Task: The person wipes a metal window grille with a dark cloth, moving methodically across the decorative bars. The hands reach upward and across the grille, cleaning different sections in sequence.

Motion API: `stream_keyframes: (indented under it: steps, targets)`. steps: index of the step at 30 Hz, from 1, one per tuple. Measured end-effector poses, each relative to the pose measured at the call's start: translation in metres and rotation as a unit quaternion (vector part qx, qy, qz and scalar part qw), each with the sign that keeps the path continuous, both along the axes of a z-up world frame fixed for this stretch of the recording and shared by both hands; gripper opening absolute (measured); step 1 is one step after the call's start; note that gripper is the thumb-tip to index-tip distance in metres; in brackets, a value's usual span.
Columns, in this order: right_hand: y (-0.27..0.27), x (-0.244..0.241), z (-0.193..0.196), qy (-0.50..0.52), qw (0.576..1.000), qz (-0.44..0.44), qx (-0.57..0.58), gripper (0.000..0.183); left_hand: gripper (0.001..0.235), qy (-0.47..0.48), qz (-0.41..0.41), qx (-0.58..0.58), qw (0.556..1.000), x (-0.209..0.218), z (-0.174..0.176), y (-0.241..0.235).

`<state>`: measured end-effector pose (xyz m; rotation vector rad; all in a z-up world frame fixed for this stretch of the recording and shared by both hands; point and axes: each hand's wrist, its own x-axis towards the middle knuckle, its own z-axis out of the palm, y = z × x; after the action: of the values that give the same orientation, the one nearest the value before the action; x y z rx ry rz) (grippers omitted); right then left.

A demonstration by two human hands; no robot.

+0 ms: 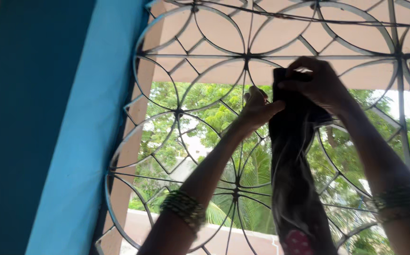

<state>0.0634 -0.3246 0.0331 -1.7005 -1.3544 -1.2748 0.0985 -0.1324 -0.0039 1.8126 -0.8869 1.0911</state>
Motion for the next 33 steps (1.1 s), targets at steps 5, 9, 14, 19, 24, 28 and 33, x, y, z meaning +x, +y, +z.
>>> stream_keyframes:
  steps: [5,9,14,19,24,28,33]
  targets:
    - [-0.016,-0.018,-0.002,0.019,0.999,0.024,-0.016,0.027,0.093,0.099,-0.181,-0.021,0.978,0.008,0.009,-0.005]
    - [-0.025,-0.021,-0.003,0.054,0.998,-0.006,0.011,0.031,0.065,0.145,-0.205,0.005,0.968,-0.003,0.01,-0.013]
    - [-0.05,-0.015,0.003,-0.029,0.995,-0.095,-0.015,0.035,0.04,0.07,-0.18,-0.039,0.98,-0.005,0.016,-0.012]
    - [-0.078,-0.005,0.01,0.078,0.973,-0.21,-0.045,0.047,0.025,-0.193,0.139,0.05,0.97,-0.008,0.024,-0.015]
    - [-0.073,0.01,-0.006,-0.255,0.918,-0.295,0.073,0.035,0.028,-0.287,0.219,0.019,0.932,-0.001,0.018,-0.056]
    - [-0.018,0.044,-0.051,-0.296,0.747,-0.557,0.213,0.033,0.056,-0.358,0.296,0.003,0.885,0.015,0.014,-0.065]
    - [0.041,0.073,-0.118,-0.359,0.839,-0.384,0.141,0.058,0.055,-0.272,0.436,0.02,0.858,0.028,-0.003,-0.02]
